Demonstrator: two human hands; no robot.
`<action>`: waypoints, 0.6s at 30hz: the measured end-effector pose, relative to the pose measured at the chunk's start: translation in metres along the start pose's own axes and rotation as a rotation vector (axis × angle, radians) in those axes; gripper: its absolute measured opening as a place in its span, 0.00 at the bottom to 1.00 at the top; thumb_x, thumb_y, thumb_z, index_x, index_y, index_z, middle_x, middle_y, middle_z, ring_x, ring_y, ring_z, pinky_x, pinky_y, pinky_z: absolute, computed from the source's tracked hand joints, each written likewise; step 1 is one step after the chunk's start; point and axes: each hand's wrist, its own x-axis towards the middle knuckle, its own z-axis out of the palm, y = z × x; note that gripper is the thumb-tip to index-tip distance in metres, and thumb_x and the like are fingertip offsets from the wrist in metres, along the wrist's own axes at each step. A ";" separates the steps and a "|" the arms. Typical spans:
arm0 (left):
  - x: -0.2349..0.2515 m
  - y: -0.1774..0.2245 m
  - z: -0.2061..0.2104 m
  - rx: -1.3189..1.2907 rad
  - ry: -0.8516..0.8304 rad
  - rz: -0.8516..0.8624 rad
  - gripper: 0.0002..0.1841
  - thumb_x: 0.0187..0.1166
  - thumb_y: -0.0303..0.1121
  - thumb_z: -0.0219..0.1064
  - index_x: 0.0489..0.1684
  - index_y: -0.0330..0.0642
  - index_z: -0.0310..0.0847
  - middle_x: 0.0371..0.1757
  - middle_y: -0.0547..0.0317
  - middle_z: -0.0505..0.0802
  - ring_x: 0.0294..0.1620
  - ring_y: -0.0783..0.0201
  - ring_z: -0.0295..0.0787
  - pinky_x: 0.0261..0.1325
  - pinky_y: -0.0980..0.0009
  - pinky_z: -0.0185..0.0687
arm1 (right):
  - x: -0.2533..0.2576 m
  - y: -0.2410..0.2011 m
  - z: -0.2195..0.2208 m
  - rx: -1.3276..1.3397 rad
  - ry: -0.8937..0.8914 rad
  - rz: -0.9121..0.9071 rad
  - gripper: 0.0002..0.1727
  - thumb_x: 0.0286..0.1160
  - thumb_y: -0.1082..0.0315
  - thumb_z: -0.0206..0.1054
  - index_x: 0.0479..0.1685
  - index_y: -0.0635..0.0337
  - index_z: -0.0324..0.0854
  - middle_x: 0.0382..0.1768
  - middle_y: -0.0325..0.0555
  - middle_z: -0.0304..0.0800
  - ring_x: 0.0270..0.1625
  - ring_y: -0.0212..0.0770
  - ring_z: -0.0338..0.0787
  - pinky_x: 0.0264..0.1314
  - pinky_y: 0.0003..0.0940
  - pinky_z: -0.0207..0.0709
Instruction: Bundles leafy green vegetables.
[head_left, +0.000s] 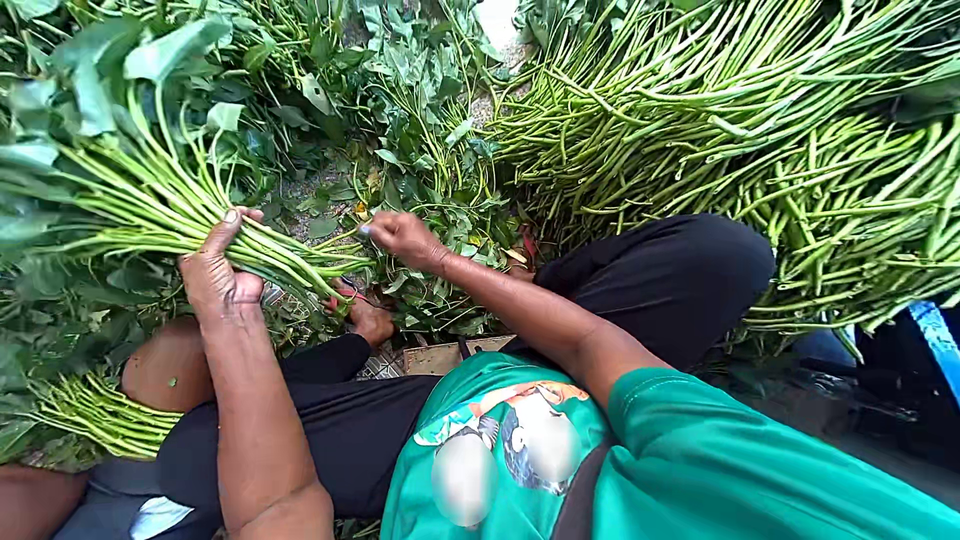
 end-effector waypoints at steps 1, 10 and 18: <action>-0.002 0.004 0.002 -0.036 0.022 0.025 0.11 0.83 0.22 0.63 0.59 0.36 0.75 0.47 0.47 0.94 0.50 0.52 0.95 0.59 0.55 0.92 | 0.012 0.016 -0.013 -0.022 0.104 0.130 0.21 0.90 0.62 0.59 0.47 0.75 0.88 0.47 0.62 0.91 0.49 0.50 0.91 0.60 0.47 0.83; -0.017 0.002 0.023 -0.213 0.006 -0.173 0.08 0.90 0.28 0.54 0.54 0.43 0.78 0.47 0.56 0.93 0.48 0.61 0.94 0.58 0.63 0.91 | 0.054 0.136 -0.073 0.023 0.301 0.849 0.30 0.90 0.55 0.60 0.82 0.67 0.68 0.71 0.70 0.81 0.67 0.63 0.89 0.68 0.59 0.83; 0.001 -0.027 0.021 -0.145 0.046 -0.231 0.13 0.83 0.20 0.60 0.63 0.35 0.75 0.53 0.46 0.94 0.46 0.58 0.95 0.52 0.64 0.92 | 0.034 0.083 -0.043 -0.296 0.142 0.461 0.19 0.84 0.59 0.67 0.61 0.66 0.88 0.57 0.62 0.93 0.64 0.59 0.90 0.74 0.60 0.77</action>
